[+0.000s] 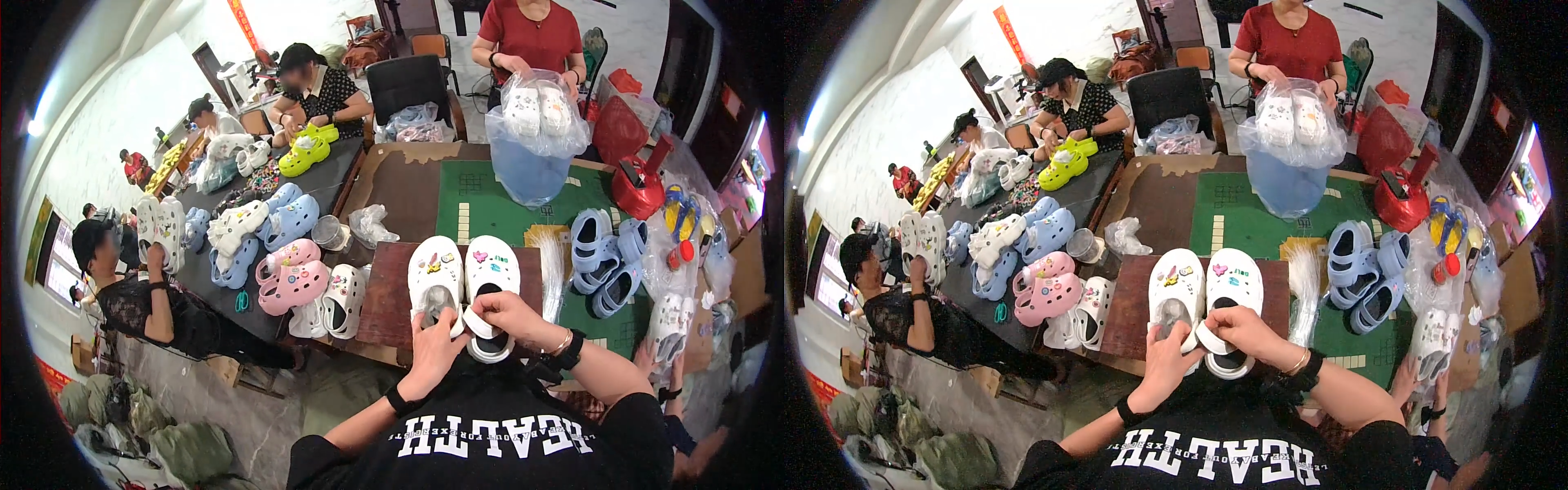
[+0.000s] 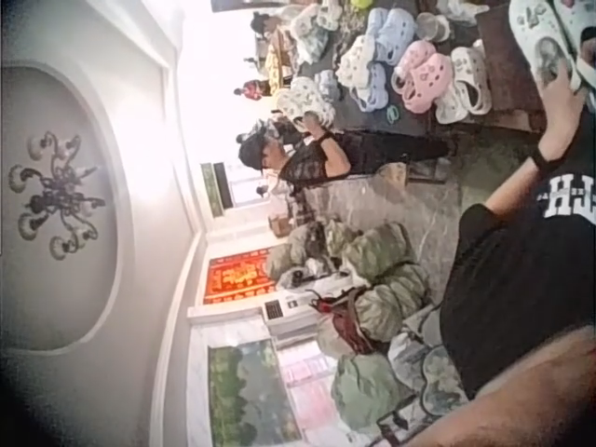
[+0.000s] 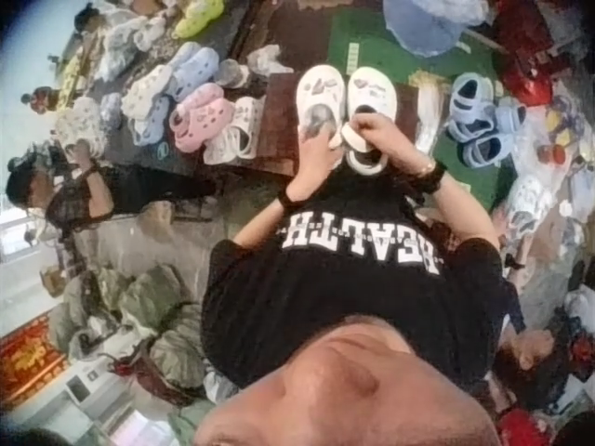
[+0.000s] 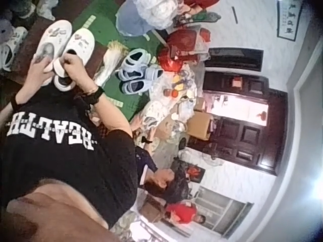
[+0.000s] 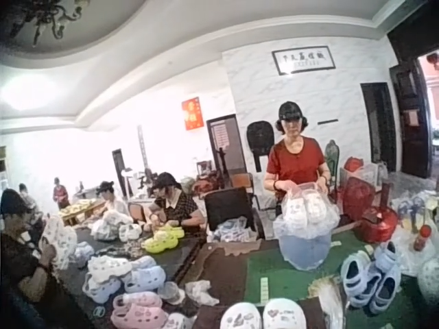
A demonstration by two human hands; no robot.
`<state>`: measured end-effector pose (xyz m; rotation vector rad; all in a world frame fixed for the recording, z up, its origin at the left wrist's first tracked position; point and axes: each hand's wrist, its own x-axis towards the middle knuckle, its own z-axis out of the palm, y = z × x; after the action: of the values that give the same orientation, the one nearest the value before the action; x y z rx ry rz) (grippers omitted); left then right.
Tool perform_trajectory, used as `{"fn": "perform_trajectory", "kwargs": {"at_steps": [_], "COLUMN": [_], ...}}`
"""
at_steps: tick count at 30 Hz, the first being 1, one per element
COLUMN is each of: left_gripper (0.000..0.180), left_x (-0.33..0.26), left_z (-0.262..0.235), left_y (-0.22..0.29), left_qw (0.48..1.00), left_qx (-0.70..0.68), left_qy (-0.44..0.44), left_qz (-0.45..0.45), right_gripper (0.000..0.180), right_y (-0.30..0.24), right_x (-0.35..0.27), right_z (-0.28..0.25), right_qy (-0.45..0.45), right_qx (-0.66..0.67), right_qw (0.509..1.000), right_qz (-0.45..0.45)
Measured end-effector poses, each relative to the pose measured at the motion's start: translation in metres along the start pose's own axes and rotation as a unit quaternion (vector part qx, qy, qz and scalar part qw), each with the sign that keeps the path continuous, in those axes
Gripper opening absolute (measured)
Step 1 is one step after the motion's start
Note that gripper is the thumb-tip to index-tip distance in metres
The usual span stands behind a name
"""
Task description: Inspecting clogs and attaching decorative charms in a factory finishing area.
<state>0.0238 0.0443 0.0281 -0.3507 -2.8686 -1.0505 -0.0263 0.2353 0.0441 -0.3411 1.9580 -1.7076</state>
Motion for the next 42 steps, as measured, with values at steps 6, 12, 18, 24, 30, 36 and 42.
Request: {"fn": "perform_trajectory", "kwargs": {"at_steps": [6,12,18,24,30,36,42], "left_gripper": [0.02,0.022,0.014,0.012,0.029,0.02,0.011], "left_x": [0.0,-0.004,-0.005,0.009,0.03,0.03,0.023], "left_z": [-0.011,-0.023,-0.036,-0.044,-0.06,-0.06,-0.064], "left_y": [-0.004,0.004,0.015,0.016,0.041,0.028,0.014], "left_qw": [0.997,0.996,0.988,0.903,0.845,0.828,0.835], "left_qx": [-0.028,-0.071,-0.132,-0.325,-0.466,-0.555,-0.545], "left_qy": [0.052,0.043,0.08,0.279,0.261,0.076,0.035], "left_qz": [0.045,0.021,-0.002,-0.041,-0.021,-0.024,-0.074], "right_gripper": [0.012,0.018,0.016,0.029,0.019,0.009,0.013], "right_y": [-0.013,-0.041,-0.049,-0.064,-0.047,-0.057,-0.083], "right_x": [-0.012,-0.043,-0.077,-0.103,-0.082,-0.053,-0.055], "right_z": [0.0,-0.011,-0.024,-0.041,-0.021,0.008,0.002], "right_qy": [0.071,0.068,0.067,-0.008,0.004,0.111,0.202], "right_qx": [-0.216,-0.355,-0.41,-0.12,0.149,0.05,0.198], "right_qw": [0.951,0.904,0.893,0.992,0.982,0.977,0.944], "right_qz": [-0.209,-0.229,-0.176,0.024,-0.111,-0.174,-0.17]}}
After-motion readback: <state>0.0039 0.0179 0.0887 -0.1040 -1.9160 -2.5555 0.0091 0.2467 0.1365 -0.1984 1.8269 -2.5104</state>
